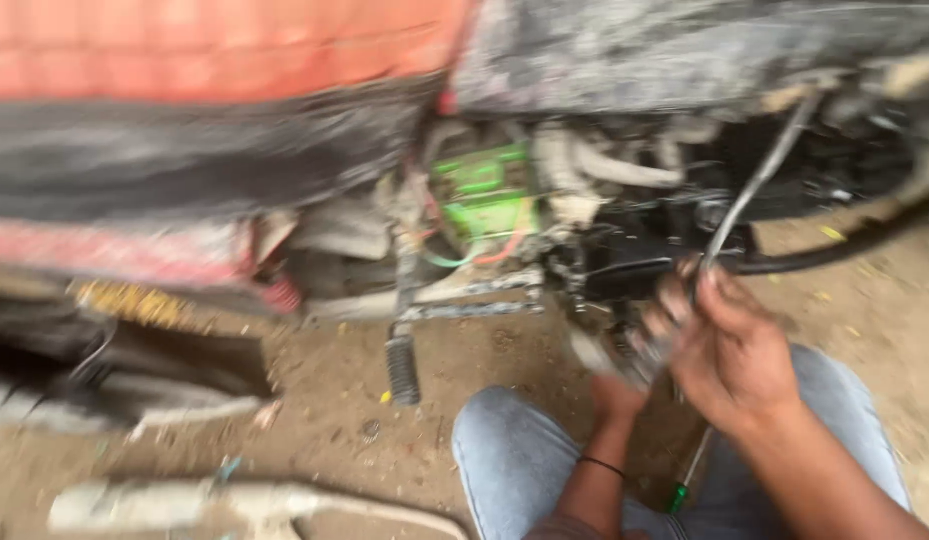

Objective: The person is repairing a motorcycle, specifically working on the engine and electrical components.

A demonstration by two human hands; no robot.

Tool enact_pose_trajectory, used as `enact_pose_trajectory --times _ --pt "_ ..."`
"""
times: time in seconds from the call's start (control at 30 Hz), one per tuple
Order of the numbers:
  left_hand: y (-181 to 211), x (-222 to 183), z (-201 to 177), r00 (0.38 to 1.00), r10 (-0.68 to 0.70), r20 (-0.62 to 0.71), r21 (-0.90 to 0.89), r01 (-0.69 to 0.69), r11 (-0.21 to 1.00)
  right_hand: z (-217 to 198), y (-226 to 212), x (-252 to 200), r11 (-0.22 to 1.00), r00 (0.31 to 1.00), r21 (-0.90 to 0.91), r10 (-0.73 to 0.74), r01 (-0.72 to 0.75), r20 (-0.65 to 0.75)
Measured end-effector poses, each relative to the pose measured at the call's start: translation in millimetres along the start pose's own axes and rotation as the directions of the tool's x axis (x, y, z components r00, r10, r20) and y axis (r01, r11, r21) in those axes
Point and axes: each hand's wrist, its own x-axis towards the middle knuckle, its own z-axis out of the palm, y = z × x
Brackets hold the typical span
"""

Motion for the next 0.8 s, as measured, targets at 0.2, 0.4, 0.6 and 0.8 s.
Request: enact_pose_trajectory --times 0.2,0.4,0.6,0.8 --pt "34.5 -2.4 -14.5 0.997 -0.048 -0.059 0.029 0.049 0.998 -164.4 -85.6 -35.5 0.832 0.942 -0.539 -0.065 -0.131 -0.328" --pt "46.3 -0.9 -23.2 0.992 -0.107 -0.06 0.056 0.11 0.992 -262.1 -150.1 -46.7 0.344 0.905 -0.918 -0.296 -0.196 -0.304" --pt "45.8 -5.8 -25.9 0.987 -0.161 -0.018 0.112 0.162 0.98 -230.4 -154.8 -9.2 -0.353 0.867 -0.798 -0.298 -0.488 -0.399" --pt "61.0 -3.5 -35.6 0.983 -0.181 -0.006 0.124 0.181 0.976 -278.9 -141.5 -7.5 0.223 0.788 -0.937 -0.509 -0.268 -0.346"
